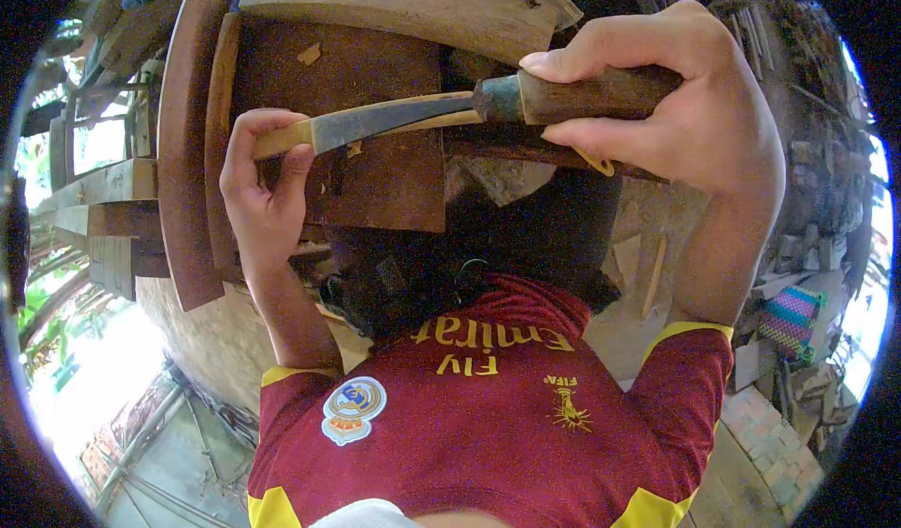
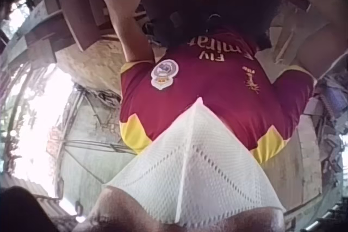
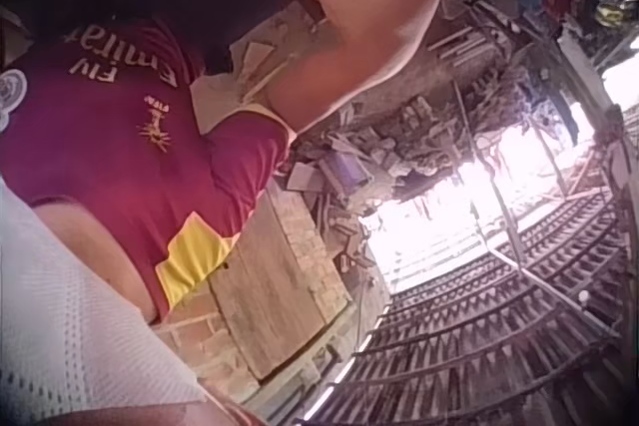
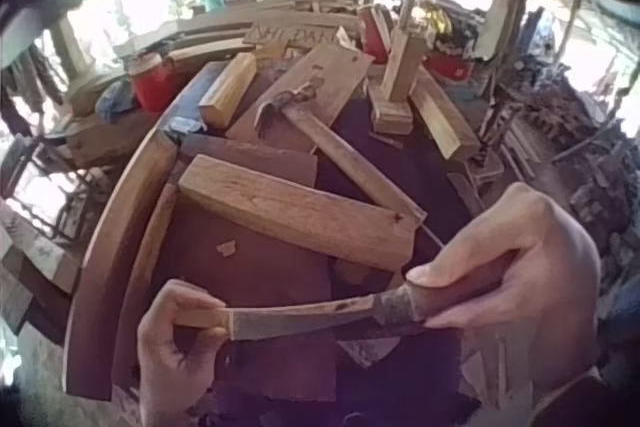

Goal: The person uses a chisel to carve and shape a curved piece of wood held in their left hand. They repeatedly scrape the tool along the wood's surface to remove thin shavings. At one point, they switch to a brush to sweep away debris from the work area before resuming the carving process.

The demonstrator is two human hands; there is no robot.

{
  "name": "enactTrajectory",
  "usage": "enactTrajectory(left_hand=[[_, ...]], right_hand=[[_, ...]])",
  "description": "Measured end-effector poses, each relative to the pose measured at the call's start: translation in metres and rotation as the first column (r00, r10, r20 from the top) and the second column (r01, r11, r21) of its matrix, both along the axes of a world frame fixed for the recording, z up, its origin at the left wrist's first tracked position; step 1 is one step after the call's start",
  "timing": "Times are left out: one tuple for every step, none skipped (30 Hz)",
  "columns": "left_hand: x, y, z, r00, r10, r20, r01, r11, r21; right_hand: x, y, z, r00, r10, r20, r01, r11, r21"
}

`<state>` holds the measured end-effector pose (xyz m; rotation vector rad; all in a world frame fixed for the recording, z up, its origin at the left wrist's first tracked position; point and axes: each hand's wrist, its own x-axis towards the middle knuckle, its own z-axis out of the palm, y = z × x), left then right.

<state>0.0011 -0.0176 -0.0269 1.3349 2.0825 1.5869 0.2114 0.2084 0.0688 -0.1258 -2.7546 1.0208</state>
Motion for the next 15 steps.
enactTrajectory(left_hand=[[-0.001,-0.001,-0.001,1.000,-0.001,0.003,0.001,1.000,-0.005],[-0.002,-0.002,-0.001,1.000,-0.002,0.006,0.002,1.000,-0.009],[-0.003,-0.002,0.000,1.000,0.000,-0.009,0.000,1.000,-0.009],[-0.003,-0.002,0.000,1.000,-0.001,-0.020,0.001,1.000,-0.007],[-0.002,-0.002,-0.001,1.000,-0.001,-0.030,0.001,1.000,-0.007],[-0.002,-0.003,-0.001,0.999,0.000,-0.032,0.000,1.000,-0.011],[-0.002,-0.003,-0.001,0.999,-0.001,-0.035,0.001,1.000,-0.015],[-0.002,-0.003,0.000,0.999,-0.002,-0.039,0.001,1.000,-0.019],[-0.002,-0.003,0.000,0.999,0.003,-0.033,-0.004,1.000,-0.020],[-0.001,0.000,0.000,1.000,0.000,-0.026,0.000,1.000,-0.018],[0.000,0.000,0.000,1.000,-0.002,-0.022,0.002,1.000,-0.018],[0.001,0.000,0.000,1.000,0.005,-0.029,-0.006,1.000,-0.021],[0.001,0.000,0.000,0.999,0.011,-0.042,-0.011,1.000,-0.022],[0.001,-0.001,0.000,0.999,0.018,-0.051,-0.019,1.000,-0.019],[0.000,-0.002,0.001,1.000,0.007,-0.025,-0.008,1.000,-0.027]], right_hand=[[-0.002,0.000,0.001,1.000,0.018,-0.010,-0.018,1.000,0.010],[-0.001,0.001,0.003,1.000,-0.003,0.019,0.003,1.000,0.008],[0.005,0.002,0.007,0.999,-0.023,0.049,0.023,1.000,0.008],[0.011,0.002,0.010,0.996,-0.047,0.082,0.046,0.999,0.010],[0.016,0.001,0.013,0.996,-0.073,0.048,0.070,0.996,0.051],[0.025,0.003,0.017,0.993,-0.103,0.063,0.095,0.987,0.127],[0.034,0.005,0.020,0.988,-0.137,0.075,0.120,0.972,0.203],[0.038,0.006,0.022,0.982,-0.171,0.084,0.142,0.950,0.278],[0.037,0.006,0.021,0.981,-0.171,0.096,0.151,0.971,0.184],[0.035,0.004,0.017,0.983,-0.167,0.077,0.157,0.979,0.127],[0.029,0.001,0.010,0.985,-0.163,0.057,0.159,0.985,0.067],[0.021,-0.002,0.004,0.986,-0.161,0.037,0.160,0.987,0.007],[0.008,-0.007,0.001,0.996,-0.084,-0.002,0.084,0.996,0.041],[0.002,-0.008,-0.001,0.997,-0.076,-0.008,0.076,0.996,0.038],[-0.001,-0.009,-0.003,0.998,-0.068,-0.014,0.068,0.997,0.035]])
